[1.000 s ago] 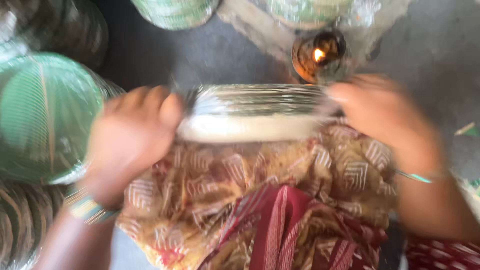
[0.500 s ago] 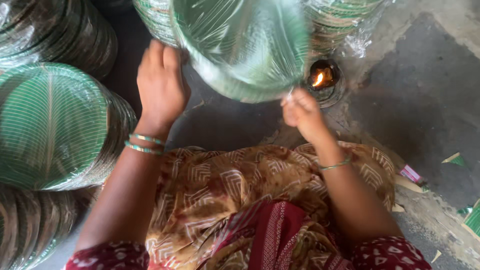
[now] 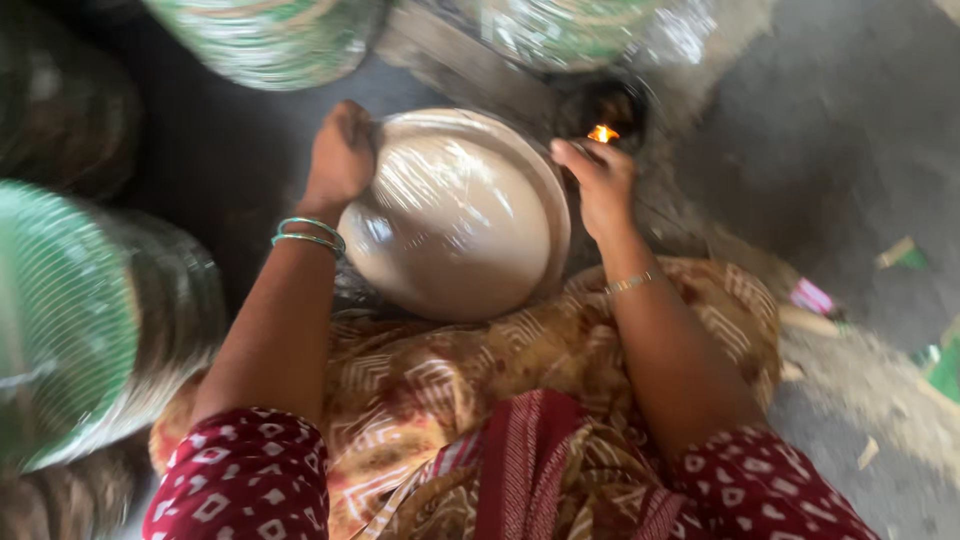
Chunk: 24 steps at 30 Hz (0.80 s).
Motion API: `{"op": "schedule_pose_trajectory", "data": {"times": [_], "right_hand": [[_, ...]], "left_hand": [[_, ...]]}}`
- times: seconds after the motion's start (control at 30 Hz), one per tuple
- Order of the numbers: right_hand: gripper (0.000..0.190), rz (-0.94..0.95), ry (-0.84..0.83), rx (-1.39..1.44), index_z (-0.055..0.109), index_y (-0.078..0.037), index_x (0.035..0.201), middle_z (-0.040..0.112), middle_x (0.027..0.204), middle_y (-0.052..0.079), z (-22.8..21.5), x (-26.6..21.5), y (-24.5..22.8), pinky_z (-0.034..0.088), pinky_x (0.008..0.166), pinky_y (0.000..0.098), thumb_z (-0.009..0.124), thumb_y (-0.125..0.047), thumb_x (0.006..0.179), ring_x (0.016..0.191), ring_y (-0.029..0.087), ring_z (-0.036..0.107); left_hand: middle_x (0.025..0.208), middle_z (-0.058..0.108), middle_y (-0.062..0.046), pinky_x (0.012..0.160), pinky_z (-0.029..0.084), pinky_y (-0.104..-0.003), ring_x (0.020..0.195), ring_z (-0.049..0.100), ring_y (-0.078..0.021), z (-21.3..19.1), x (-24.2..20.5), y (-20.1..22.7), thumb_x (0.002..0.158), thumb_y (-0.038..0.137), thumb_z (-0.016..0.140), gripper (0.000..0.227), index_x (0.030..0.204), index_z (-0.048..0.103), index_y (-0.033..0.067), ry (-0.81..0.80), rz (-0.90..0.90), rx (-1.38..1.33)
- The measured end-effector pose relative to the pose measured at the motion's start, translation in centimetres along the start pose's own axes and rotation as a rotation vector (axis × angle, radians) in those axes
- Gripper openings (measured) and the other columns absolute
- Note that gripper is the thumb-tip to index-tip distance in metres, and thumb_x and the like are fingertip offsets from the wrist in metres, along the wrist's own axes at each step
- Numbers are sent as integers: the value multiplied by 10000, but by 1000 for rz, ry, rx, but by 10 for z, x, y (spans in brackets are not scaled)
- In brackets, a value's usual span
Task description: The person sits on the floor and wraps individual disposable plates in plastic film using a flame to seal the edges. The person picks up a plate, wraps it, and seals it with a flame from a small lamp.
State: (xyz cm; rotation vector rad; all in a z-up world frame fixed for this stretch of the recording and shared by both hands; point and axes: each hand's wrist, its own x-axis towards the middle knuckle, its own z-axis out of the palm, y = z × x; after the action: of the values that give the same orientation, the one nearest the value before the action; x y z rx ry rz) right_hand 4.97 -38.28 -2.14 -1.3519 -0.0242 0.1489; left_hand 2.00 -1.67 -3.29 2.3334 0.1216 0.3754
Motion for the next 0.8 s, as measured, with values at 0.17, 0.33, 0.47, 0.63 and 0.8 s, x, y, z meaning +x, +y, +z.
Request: {"op": "schedule_pose_trajectory", "data": {"times": [0.17, 0.33, 0.47, 0.63, 0.8], "right_hand": [[162, 246, 68, 174, 766, -16, 1033, 772, 996, 61, -48, 27, 54, 576, 860, 302, 750, -34, 873, 917, 145, 729], [264, 289, 360, 294, 584, -102, 860, 720, 885, 81, -80, 59, 114, 578, 651, 359, 771, 80, 820, 753, 200, 706], [371, 236, 484, 248, 492, -107, 836, 679, 833, 98, -92, 66, 139, 598, 628, 373, 761, 146, 802, 730, 224, 712], [297, 109, 166, 178, 513, -107, 928, 729, 948, 85, -77, 57, 99, 588, 749, 306, 722, 96, 874, 882, 186, 715], [391, 10, -529, 50, 498, -137, 1010, 540, 970, -36, -46, 28, 19, 553, 809, 286, 807, 50, 862, 923, 93, 577]], "left_hand": [[1047, 651, -308, 894, 467, -526, 1007, 588, -480, 51, 28, 2, 1004, 95, 571, 144, 1035, 625, -36, -2, 80, 23], [1012, 665, -308, 891, 470, -535, 989, 597, -490, 94, 57, 2, 1019, 170, 587, 210, 999, 646, -32, -109, 3, 59], [1010, 657, -325, 864, 475, -552, 969, 601, -516, 123, 65, -5, 1013, 193, 600, 235, 1009, 649, -37, -127, -1, 120], [996, 679, -295, 841, 506, -521, 946, 644, -496, 84, 59, 10, 1010, 139, 595, 181, 1017, 657, -31, -82, 73, 77], [969, 689, -222, 809, 519, -443, 894, 679, -419, -25, 19, 63, 1103, 59, 554, 129, 1043, 647, -7, -18, 181, -103]]}}
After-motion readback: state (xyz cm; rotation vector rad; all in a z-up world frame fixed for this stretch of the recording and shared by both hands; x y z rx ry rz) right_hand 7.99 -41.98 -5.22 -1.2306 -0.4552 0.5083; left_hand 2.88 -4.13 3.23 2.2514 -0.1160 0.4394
